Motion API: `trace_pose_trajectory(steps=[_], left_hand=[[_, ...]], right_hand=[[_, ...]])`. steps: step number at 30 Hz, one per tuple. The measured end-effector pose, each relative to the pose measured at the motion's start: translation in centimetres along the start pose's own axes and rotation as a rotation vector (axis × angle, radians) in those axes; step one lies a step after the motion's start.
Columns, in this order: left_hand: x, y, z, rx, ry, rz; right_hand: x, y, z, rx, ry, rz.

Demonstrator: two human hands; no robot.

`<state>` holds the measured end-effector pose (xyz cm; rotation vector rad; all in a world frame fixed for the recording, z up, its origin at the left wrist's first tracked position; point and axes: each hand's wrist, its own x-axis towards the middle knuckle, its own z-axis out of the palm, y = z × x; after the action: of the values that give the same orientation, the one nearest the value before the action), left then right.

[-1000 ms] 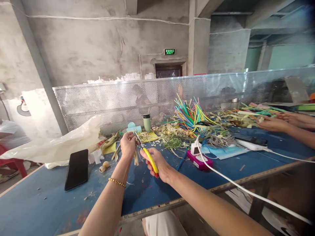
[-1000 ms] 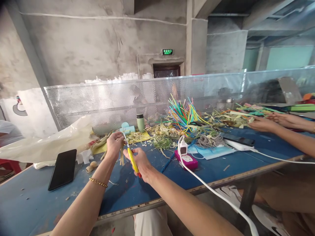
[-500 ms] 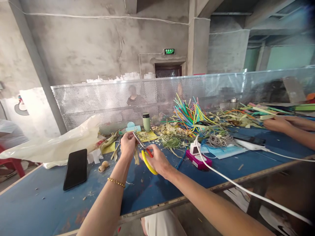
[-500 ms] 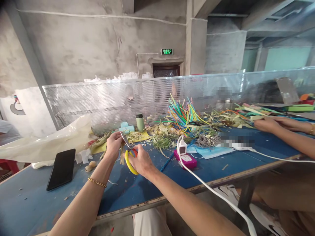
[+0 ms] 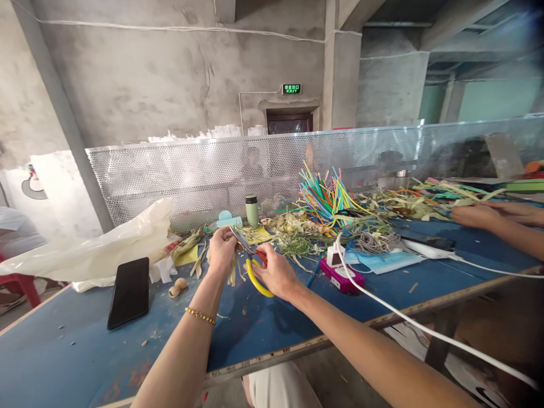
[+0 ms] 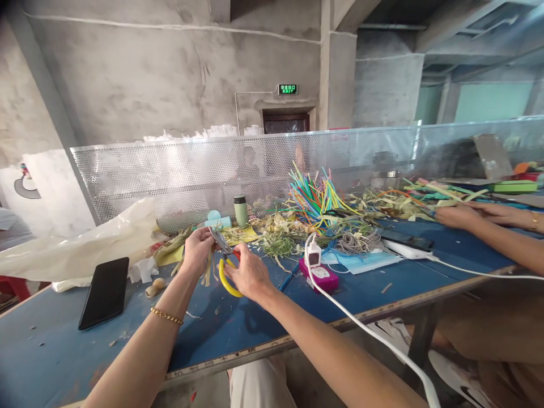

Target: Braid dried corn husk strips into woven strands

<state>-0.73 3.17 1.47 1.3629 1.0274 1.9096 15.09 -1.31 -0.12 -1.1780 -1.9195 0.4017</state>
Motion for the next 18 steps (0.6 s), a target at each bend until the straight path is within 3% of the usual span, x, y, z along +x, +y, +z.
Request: trace_pose_trajectory(steps=[11, 18], left_hand=[[0.6, -0.8, -0.2, 0.135, 0.068, 0.013], [0.3, -0.2, 0.0, 0.134, 0.069, -0.013]], right_hand=[[0.2, 0.1, -0.9, -0.165, 0.041, -0.086], [0.3, 1.2, -0.9, -0.209, 0.05, -0.133]])
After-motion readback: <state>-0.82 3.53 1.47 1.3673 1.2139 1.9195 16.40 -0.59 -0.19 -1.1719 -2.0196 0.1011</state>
